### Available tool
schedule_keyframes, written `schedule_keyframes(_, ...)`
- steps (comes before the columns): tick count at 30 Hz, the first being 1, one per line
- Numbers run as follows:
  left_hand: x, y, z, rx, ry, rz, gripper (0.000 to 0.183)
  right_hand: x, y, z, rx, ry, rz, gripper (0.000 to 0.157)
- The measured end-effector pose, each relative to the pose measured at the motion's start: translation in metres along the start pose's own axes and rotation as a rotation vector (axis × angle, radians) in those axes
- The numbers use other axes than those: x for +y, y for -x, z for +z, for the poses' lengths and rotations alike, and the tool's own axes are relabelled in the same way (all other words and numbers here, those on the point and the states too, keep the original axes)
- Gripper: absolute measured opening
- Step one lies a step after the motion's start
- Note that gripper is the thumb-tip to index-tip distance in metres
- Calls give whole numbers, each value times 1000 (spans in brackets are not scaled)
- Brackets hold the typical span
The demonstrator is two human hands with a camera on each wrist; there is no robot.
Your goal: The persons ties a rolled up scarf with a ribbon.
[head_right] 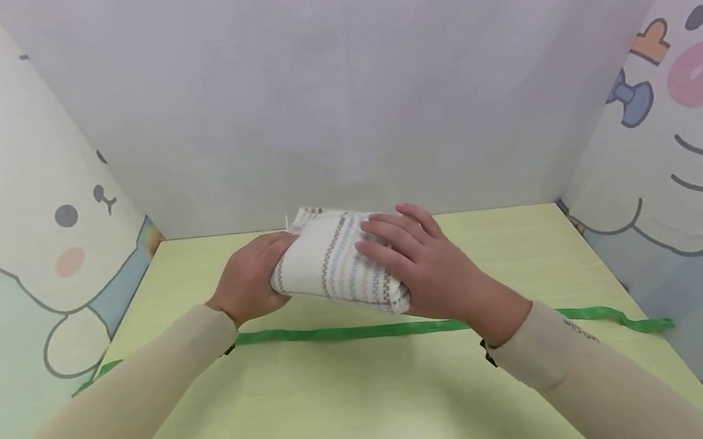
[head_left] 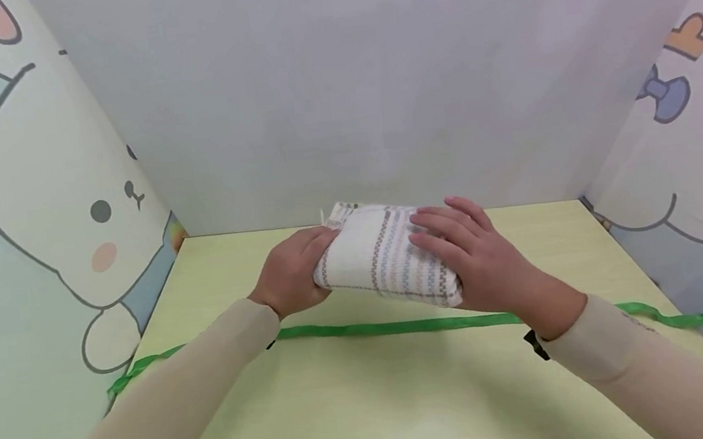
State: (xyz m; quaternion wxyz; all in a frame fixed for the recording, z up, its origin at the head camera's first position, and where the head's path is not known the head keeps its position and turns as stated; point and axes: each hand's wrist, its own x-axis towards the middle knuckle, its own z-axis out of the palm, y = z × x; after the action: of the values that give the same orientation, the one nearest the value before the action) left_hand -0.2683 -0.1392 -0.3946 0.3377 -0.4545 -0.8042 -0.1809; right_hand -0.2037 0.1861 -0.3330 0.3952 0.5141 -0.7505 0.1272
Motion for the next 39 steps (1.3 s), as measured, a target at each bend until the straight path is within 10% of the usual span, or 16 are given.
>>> schedule_keyframes(5,0,-1,5,-1,13,-13,71,1,3,-5,-129,-25,22,50)
schedule_keyframes(12,4,3,13,-71,83,-135,81,-13,4,0,-92,1,9,40)
schedule_keyframes(21,10,3,18,-211,290,-576,84,-22,6,8,25,60,-46,35)
schedule_keyframes(31,19,-2,19,-266,931,-1062,94,-24,11,14,-7,135,-2,31)
schedule_keyframes(39,20,5,23,-178,1521,-1227,71,-29,21,23,-36,162,15,30)
